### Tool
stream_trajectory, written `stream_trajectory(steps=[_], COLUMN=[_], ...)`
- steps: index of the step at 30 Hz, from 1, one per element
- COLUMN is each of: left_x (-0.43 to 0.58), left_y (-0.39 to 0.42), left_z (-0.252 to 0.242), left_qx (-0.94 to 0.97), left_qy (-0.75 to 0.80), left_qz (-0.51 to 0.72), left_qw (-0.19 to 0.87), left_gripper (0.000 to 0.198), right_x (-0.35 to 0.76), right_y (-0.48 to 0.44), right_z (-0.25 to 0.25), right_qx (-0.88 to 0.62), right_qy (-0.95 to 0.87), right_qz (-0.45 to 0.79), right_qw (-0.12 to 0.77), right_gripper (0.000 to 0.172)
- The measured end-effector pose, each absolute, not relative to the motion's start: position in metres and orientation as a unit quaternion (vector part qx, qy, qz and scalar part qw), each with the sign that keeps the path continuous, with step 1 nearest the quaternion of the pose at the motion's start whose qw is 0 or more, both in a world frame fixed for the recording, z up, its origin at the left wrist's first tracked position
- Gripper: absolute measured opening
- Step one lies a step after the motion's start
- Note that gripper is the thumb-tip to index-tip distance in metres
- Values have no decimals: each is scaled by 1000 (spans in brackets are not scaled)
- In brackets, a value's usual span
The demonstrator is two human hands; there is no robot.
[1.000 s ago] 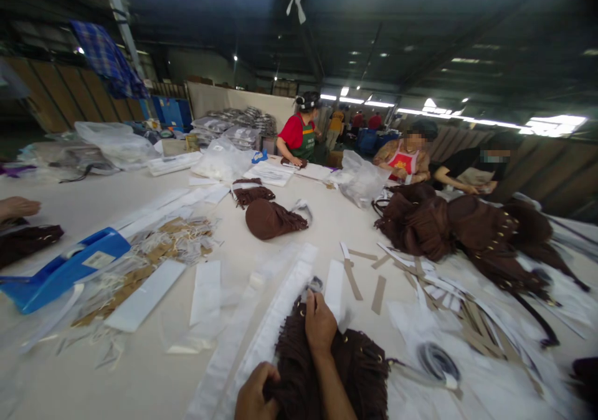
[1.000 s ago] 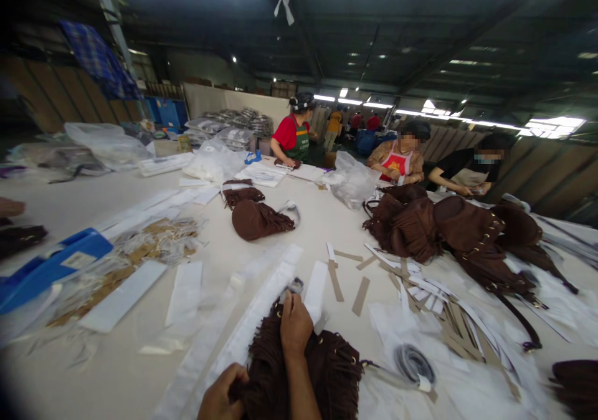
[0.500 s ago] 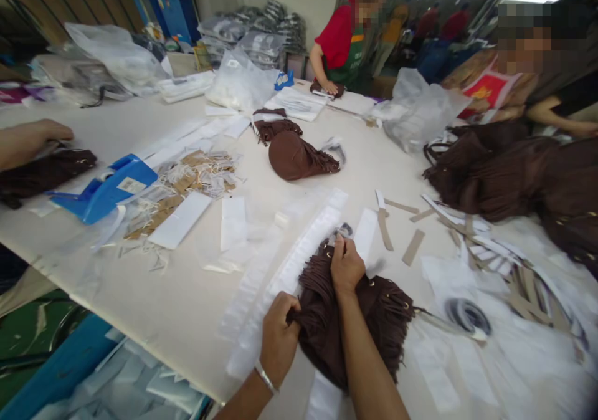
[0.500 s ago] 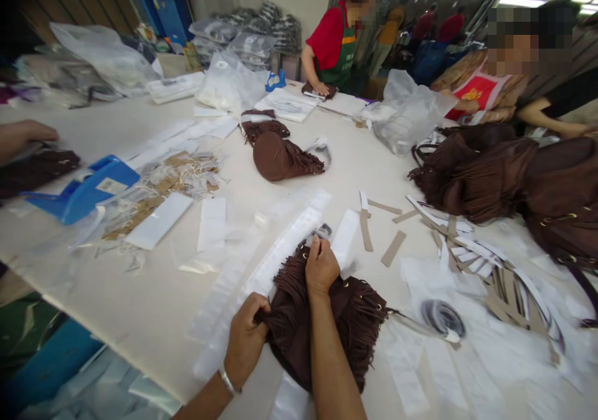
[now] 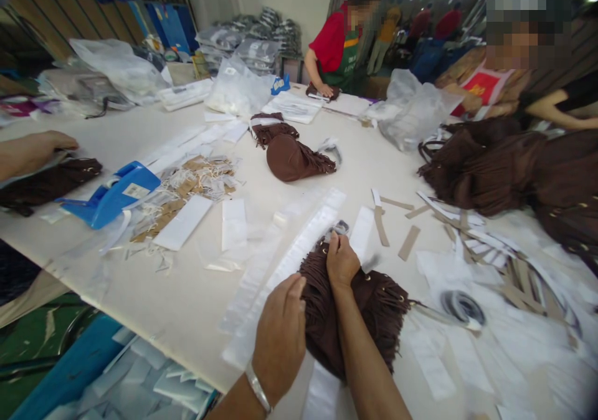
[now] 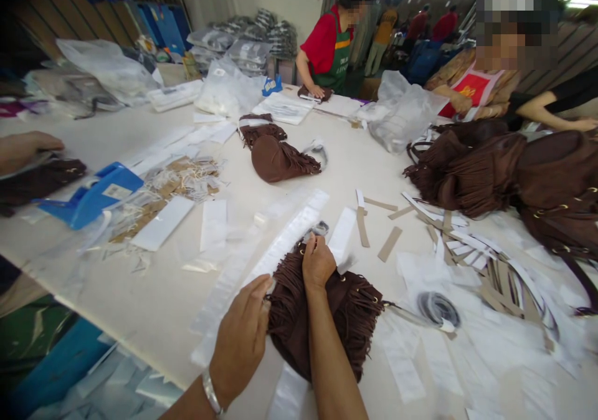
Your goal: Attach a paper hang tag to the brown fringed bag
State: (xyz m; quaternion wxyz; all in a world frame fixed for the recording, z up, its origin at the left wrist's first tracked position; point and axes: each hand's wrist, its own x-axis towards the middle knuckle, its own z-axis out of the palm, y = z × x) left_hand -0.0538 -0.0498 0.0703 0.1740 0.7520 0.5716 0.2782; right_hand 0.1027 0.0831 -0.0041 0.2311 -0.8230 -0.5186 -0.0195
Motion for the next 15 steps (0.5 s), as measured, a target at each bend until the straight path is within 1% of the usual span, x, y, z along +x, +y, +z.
stream_trajectory(steps=[2,5,9,12,15], left_x=[-34,-15,-20,-28,-29], left_y=[-47,-46,-52,-58,-60], left_z=[69,46,14,10,13], left_qx=[812,869,878,876,875], left_qy=[509,451,462,472,473], left_qz=[246,177,111,90,92], left_qw=[143,100,60,45,38], left_gripper=[47,53,60,62,65], right_x=[103,102,103,102,102], right_y=[83,83,83,86,89], right_z=[-4,-4,-4,-6,-6], right_qx=[-823,-823,-823,-829,-835], right_qy=[-519,-520,-521,-520,-524], right_qz=[-19,-20,-29,-23,-5], right_qw=[230,227,226,207,165], right_gripper=[47,48,48,49,50])
